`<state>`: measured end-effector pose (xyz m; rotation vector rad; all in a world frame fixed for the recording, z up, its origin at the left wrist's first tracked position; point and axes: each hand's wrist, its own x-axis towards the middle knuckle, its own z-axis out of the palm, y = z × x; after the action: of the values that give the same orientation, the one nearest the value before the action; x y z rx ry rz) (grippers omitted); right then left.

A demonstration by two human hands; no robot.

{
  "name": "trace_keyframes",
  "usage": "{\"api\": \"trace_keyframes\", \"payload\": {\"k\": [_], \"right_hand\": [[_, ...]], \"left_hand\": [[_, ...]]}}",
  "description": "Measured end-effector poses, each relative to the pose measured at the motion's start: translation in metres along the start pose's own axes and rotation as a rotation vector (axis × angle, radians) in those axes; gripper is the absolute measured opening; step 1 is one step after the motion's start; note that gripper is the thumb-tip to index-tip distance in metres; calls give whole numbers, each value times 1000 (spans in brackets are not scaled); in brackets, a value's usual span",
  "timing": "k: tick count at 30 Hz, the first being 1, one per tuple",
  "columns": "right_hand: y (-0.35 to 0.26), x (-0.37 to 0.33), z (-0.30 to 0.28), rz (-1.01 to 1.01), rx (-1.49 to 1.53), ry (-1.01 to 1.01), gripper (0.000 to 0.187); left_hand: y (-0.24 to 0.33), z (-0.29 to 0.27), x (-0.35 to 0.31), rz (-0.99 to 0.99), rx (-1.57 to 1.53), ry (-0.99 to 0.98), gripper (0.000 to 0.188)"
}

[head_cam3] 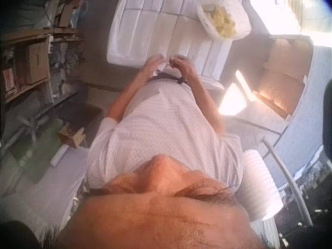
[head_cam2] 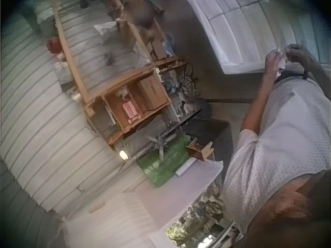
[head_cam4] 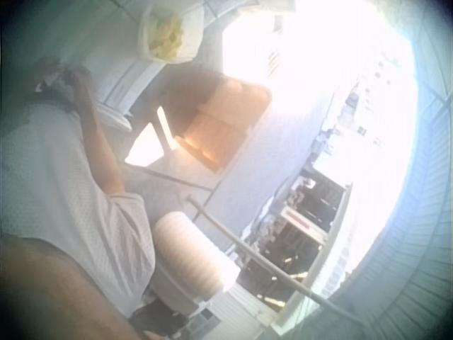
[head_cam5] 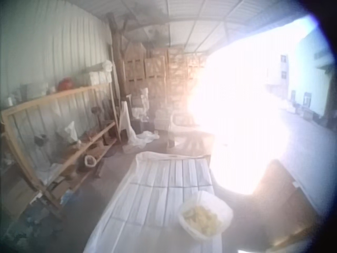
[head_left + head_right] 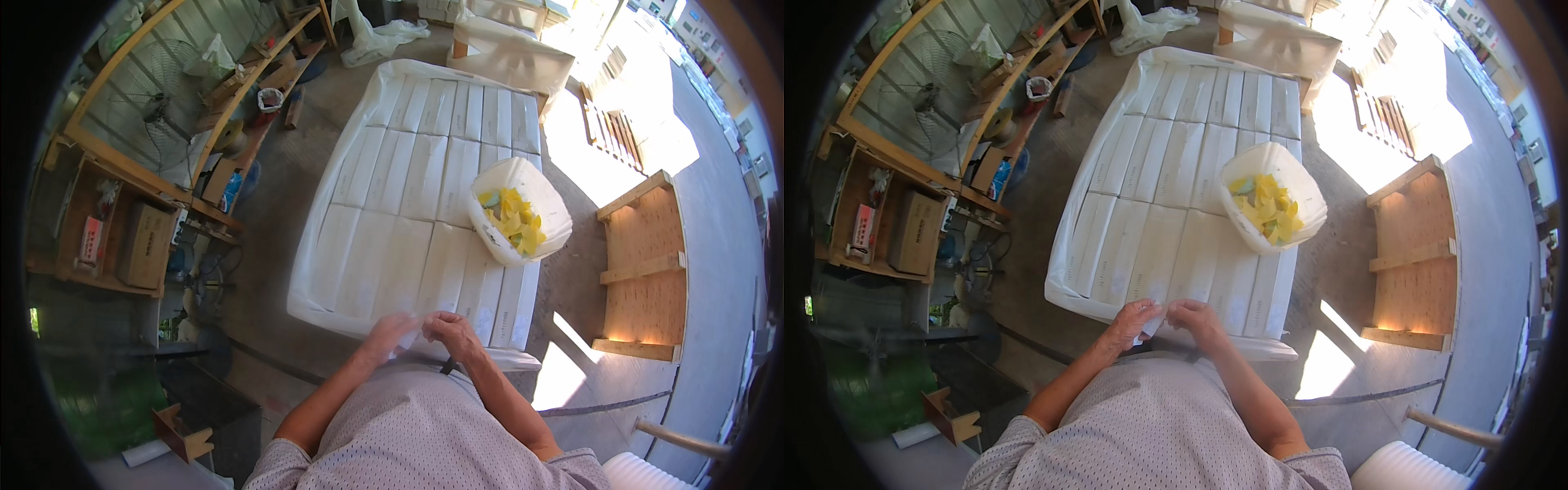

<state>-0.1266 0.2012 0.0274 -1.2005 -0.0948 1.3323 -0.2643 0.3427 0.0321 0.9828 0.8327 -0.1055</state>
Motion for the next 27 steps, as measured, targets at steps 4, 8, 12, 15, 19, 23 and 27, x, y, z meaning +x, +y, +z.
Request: {"api": "trace_keyframes", "payload": {"k": [4,8,12,15,19,23,27], "right_hand": [[1,5,10,13,-21,19,22],[2,9,18,42,93,6,21],[3,11,21,52,71,9,21],[3,12,24,49,33,1,22],[0,12,28,38,-38,15,23],[-7,10,32,23,-179,13,28],[-14,9,36,-13,-283,26,26]], "left_hand": [[8,-9,-3,-3,33,-4,24],[12,-21,-2,-9,-4,-67,23],[8,-27,0,-2,-17,-74,22],[5,-30,1,10,-8,-53,22],[4,-30,2,16,-6,-42,22],[5,-30,2,45,17,-39,21],[5,-29,1,80,130,-47,25]]}}
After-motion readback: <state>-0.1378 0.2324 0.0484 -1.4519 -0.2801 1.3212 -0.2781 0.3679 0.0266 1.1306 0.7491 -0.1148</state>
